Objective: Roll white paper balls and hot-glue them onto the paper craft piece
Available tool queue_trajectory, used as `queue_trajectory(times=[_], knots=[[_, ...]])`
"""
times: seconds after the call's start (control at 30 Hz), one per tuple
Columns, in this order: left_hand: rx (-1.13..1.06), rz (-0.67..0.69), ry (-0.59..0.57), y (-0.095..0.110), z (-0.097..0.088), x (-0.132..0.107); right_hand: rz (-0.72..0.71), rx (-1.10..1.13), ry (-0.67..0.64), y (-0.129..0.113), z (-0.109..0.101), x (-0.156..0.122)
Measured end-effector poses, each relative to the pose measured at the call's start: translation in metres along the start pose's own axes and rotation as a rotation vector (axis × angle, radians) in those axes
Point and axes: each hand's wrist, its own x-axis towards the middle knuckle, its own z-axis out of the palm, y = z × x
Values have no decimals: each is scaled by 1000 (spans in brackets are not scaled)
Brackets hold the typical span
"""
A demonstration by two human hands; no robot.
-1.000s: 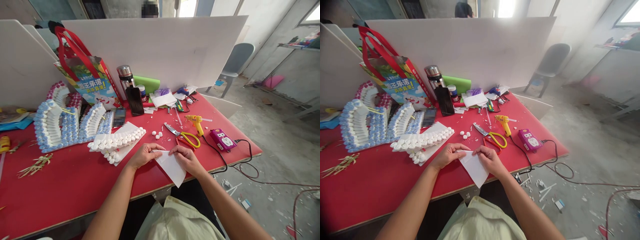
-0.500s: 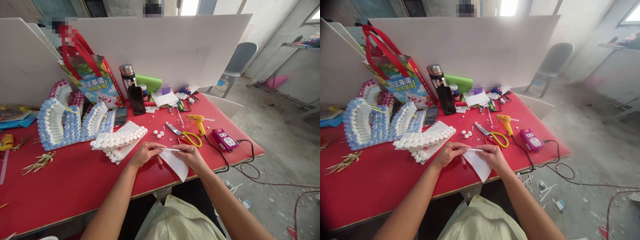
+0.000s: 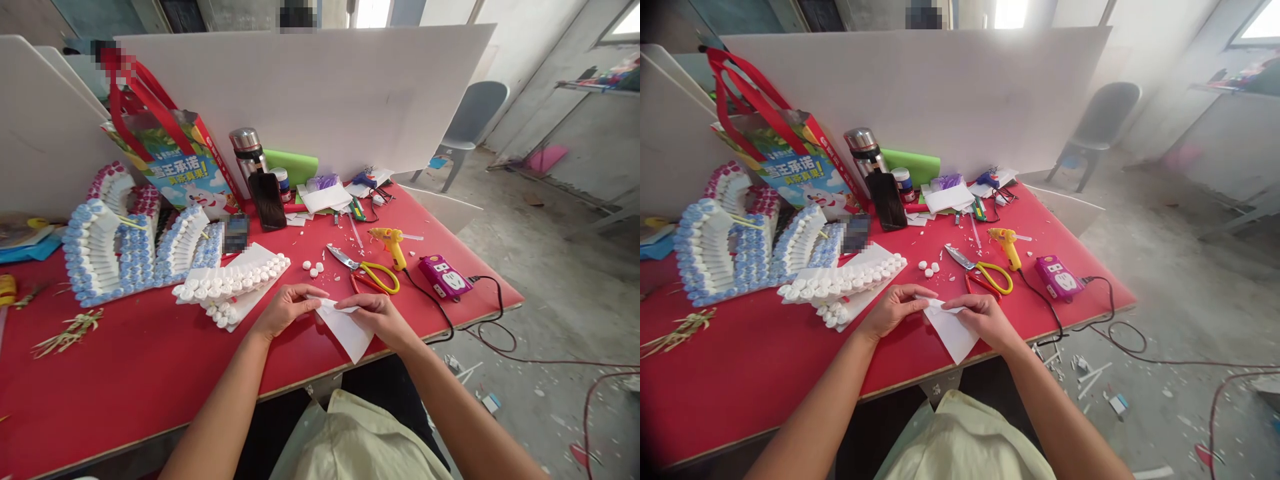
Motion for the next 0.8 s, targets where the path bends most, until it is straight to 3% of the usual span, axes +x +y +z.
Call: queue_trajectory(times=[0.13, 0.3, 0.47, 0.8], knots=[[28, -5, -42, 1, 2, -1, -7, -109, -81, -12, -9, -6], [72, 6, -73, 2, 3, -1, 58, -262, -36, -10, -7, 4], [77, 13, -55, -1, 3, -1, 58, -263, -51, -2, 3, 11], [57, 40, -56, -1, 2, -1, 17, -216, 87, 1, 9, 8]])
